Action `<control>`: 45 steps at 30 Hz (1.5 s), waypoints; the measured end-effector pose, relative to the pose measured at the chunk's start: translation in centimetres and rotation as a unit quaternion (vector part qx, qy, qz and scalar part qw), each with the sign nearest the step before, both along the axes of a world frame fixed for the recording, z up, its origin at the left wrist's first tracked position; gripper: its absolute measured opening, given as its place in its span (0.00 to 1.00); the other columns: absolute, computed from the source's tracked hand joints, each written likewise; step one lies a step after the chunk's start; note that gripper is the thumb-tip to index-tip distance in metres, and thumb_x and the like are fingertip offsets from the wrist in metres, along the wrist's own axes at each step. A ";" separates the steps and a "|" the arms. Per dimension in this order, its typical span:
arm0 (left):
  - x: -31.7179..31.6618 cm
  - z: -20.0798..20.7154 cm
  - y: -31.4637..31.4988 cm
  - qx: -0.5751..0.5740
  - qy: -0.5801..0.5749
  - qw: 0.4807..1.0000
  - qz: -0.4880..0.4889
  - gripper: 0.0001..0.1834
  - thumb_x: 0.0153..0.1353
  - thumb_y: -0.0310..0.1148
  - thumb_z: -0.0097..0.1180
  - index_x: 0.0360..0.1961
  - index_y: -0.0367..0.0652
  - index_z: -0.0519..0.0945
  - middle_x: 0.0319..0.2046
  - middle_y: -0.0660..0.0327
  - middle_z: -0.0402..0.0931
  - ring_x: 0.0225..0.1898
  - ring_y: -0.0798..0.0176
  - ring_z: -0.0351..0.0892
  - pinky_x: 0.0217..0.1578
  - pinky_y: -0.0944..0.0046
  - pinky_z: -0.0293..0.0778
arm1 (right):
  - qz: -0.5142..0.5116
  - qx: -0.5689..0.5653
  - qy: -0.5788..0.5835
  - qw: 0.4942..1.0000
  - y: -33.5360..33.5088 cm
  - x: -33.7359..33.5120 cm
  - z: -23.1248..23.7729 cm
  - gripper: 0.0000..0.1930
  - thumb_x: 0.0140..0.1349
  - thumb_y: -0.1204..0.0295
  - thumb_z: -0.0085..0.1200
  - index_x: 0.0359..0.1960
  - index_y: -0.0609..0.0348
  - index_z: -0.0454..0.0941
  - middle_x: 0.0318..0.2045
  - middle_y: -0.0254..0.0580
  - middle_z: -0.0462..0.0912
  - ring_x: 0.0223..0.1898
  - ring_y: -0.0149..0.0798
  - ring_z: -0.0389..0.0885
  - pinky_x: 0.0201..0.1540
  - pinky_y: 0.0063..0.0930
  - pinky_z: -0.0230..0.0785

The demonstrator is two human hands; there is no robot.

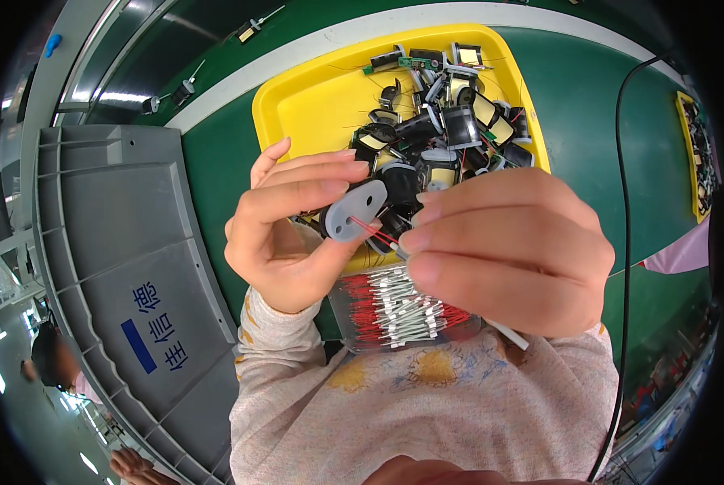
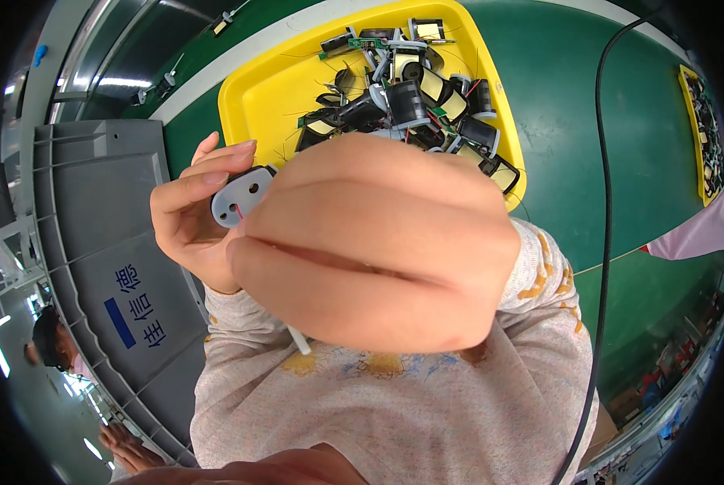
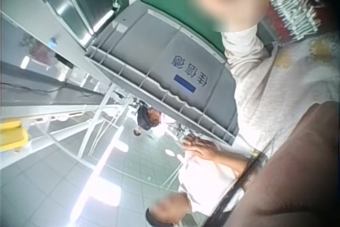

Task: The person assembles small electronic components by inserting red wires into a gray plastic housing. They use a white stick-like tool to push the wires into place and then place the finished units into a yellow tray. The process is repeated for multiple units.

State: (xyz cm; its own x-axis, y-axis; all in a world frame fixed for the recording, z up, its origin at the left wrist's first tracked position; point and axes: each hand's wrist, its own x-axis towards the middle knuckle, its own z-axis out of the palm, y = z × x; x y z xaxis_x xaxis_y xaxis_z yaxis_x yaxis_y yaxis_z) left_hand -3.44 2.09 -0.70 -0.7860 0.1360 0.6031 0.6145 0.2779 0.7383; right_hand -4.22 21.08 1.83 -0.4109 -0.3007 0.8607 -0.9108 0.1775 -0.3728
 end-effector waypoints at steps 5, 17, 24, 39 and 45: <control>0.2 0.3 0.1 0.006 -0.015 1.000 -0.003 0.20 0.38 0.23 0.65 0.34 0.41 0.71 0.32 0.53 0.80 0.39 0.57 0.79 0.53 0.52 0.55 | -0.003 -0.027 -0.012 1.000 -0.4 0.3 0.0 0.10 0.38 0.78 0.61 0.26 0.63 0.77 0.27 0.44 0.79 0.29 0.40 0.78 0.30 0.24 0.74; 0.2 -0.2 -0.1 0.057 -0.015 0.998 -0.032 0.21 0.39 0.25 0.67 0.35 0.41 0.70 0.32 0.52 0.80 0.39 0.55 0.79 0.54 0.50 0.53 | 0.036 -0.005 -0.062 0.997 0.6 0.0 0.4 0.12 0.38 0.79 0.61 0.27 0.65 0.75 0.26 0.49 0.79 0.24 0.43 0.78 0.25 0.26 0.73; 0.1 -0.1 -0.2 0.042 -0.001 0.999 -0.030 0.21 0.40 0.26 0.67 0.35 0.42 0.71 0.32 0.53 0.80 0.40 0.54 0.79 0.54 0.50 0.53 | -0.020 -0.007 -0.032 0.999 -0.1 0.5 0.2 0.11 0.39 0.79 0.61 0.27 0.63 0.76 0.26 0.46 0.79 0.26 0.41 0.78 0.27 0.24 0.73; 0.1 0.2 -0.1 0.027 0.011 1.000 0.000 0.20 0.39 0.24 0.67 0.33 0.42 0.71 0.32 0.53 0.80 0.40 0.55 0.79 0.54 0.52 0.55 | -0.042 -0.038 -0.029 0.998 -0.9 1.1 0.2 0.09 0.43 0.75 0.60 0.28 0.63 0.77 0.27 0.44 0.80 0.29 0.41 0.78 0.30 0.24 0.74; 0.2 0.2 -0.1 0.011 0.014 1.000 0.014 0.19 0.38 0.24 0.67 0.33 0.42 0.72 0.32 0.54 0.80 0.40 0.56 0.79 0.53 0.52 0.55 | -0.036 -0.039 -0.034 0.998 -1.0 1.2 0.3 0.09 0.45 0.73 0.59 0.28 0.63 0.78 0.27 0.44 0.80 0.29 0.41 0.79 0.29 0.24 0.74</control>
